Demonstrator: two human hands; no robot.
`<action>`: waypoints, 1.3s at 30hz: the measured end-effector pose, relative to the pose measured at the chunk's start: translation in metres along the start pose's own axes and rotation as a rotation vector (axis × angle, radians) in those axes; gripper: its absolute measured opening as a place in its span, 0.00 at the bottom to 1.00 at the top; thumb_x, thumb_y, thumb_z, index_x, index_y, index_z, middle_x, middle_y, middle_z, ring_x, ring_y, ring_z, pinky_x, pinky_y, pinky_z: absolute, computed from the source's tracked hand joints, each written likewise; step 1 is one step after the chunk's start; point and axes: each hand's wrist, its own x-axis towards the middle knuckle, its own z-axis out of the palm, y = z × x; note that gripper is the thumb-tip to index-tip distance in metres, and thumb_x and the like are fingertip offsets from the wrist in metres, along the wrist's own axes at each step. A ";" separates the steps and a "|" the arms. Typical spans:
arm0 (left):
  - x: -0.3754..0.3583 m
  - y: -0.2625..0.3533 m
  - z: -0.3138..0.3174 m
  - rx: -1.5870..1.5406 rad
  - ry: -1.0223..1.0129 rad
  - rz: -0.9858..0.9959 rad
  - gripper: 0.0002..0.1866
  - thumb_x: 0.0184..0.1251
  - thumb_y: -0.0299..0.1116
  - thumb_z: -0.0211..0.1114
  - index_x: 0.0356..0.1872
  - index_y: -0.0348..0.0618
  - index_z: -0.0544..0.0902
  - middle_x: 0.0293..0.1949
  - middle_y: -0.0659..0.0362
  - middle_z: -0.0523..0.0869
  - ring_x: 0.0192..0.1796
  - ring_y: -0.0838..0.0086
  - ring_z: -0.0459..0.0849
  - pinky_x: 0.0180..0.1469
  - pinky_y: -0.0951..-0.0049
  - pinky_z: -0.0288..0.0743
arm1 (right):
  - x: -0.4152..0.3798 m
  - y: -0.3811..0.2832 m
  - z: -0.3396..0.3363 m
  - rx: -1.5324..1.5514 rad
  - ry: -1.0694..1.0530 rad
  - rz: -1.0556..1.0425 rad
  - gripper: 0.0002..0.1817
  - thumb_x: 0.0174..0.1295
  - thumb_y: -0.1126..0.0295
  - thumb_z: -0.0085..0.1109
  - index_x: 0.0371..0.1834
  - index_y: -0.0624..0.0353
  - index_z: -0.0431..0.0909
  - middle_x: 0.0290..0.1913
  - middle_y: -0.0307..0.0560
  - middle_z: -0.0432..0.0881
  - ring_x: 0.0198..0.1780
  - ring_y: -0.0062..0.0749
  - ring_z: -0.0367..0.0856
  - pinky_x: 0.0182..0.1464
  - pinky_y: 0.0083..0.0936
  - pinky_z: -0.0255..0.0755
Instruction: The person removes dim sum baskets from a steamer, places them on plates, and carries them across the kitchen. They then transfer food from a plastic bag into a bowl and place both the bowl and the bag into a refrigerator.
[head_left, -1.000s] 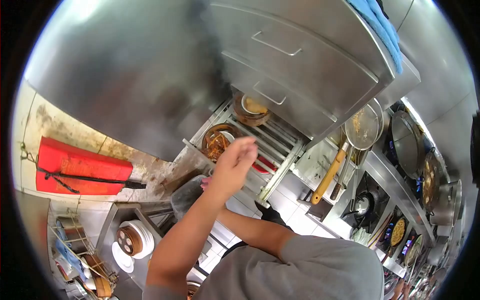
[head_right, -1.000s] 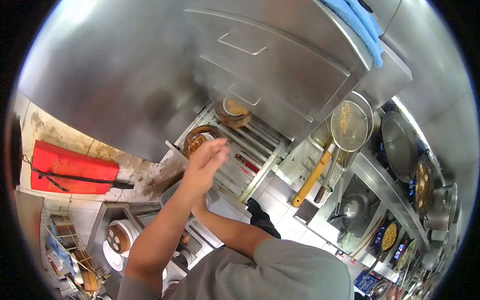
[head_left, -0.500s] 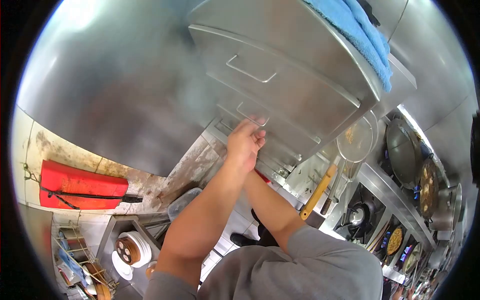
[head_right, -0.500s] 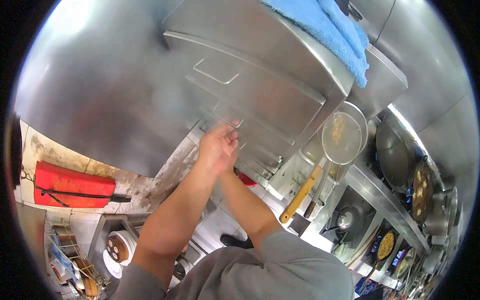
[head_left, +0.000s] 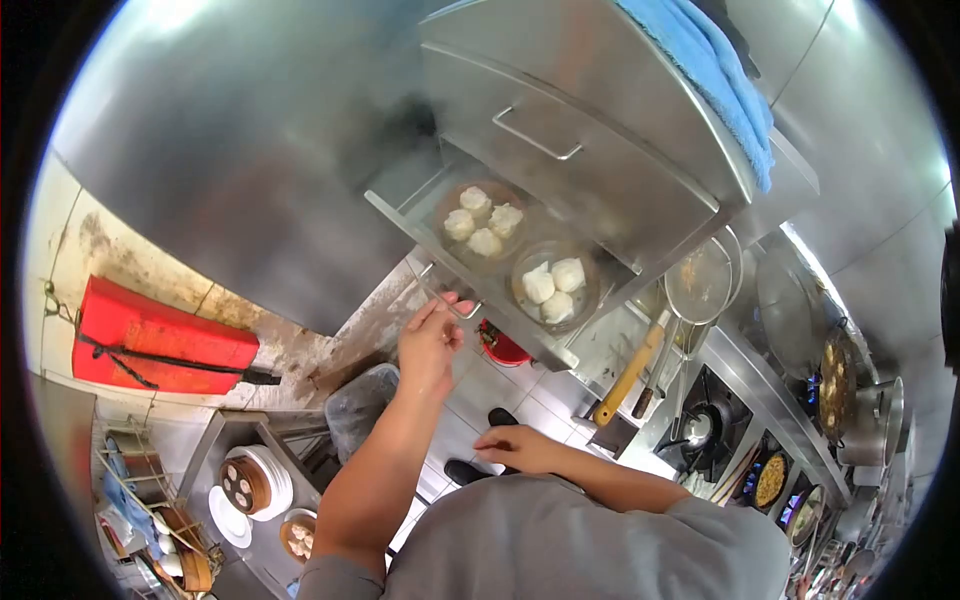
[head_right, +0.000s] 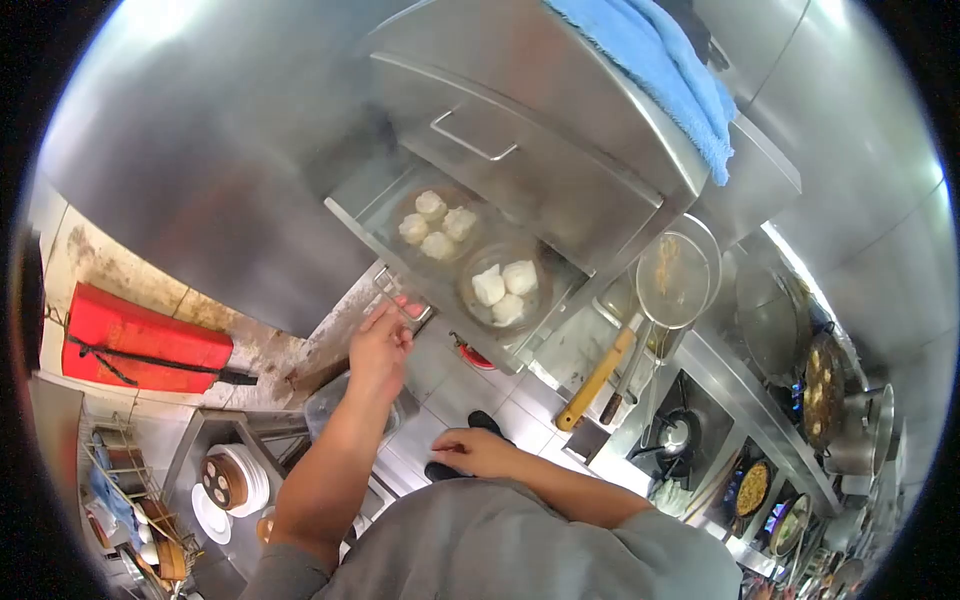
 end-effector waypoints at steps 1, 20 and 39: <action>-0.007 0.001 -0.011 -0.006 0.006 0.000 0.15 0.79 0.35 0.62 0.58 0.37 0.81 0.46 0.55 0.91 0.30 0.83 0.76 0.37 0.79 0.72 | -0.019 -0.022 -0.009 0.009 0.008 0.039 0.17 0.74 0.60 0.65 0.56 0.61 0.84 0.44 0.41 0.87 0.44 0.23 0.82 0.50 0.26 0.77; -0.086 0.019 -0.128 0.304 0.125 0.151 0.21 0.78 0.32 0.61 0.67 0.37 0.78 0.60 0.50 0.86 0.48 0.72 0.86 0.50 0.72 0.79 | -0.058 -0.142 -0.045 -0.702 0.685 0.069 0.19 0.69 0.59 0.64 0.55 0.61 0.84 0.53 0.58 0.87 0.52 0.51 0.86 0.57 0.40 0.78; -0.166 0.092 -0.097 0.611 0.093 0.993 0.05 0.72 0.24 0.68 0.45 0.39 0.83 0.41 0.62 0.86 0.42 0.81 0.82 0.47 0.76 0.77 | -0.088 -0.160 -0.030 -0.844 0.822 0.058 0.18 0.69 0.54 0.63 0.51 0.55 0.87 0.54 0.56 0.88 0.61 0.51 0.84 0.63 0.45 0.75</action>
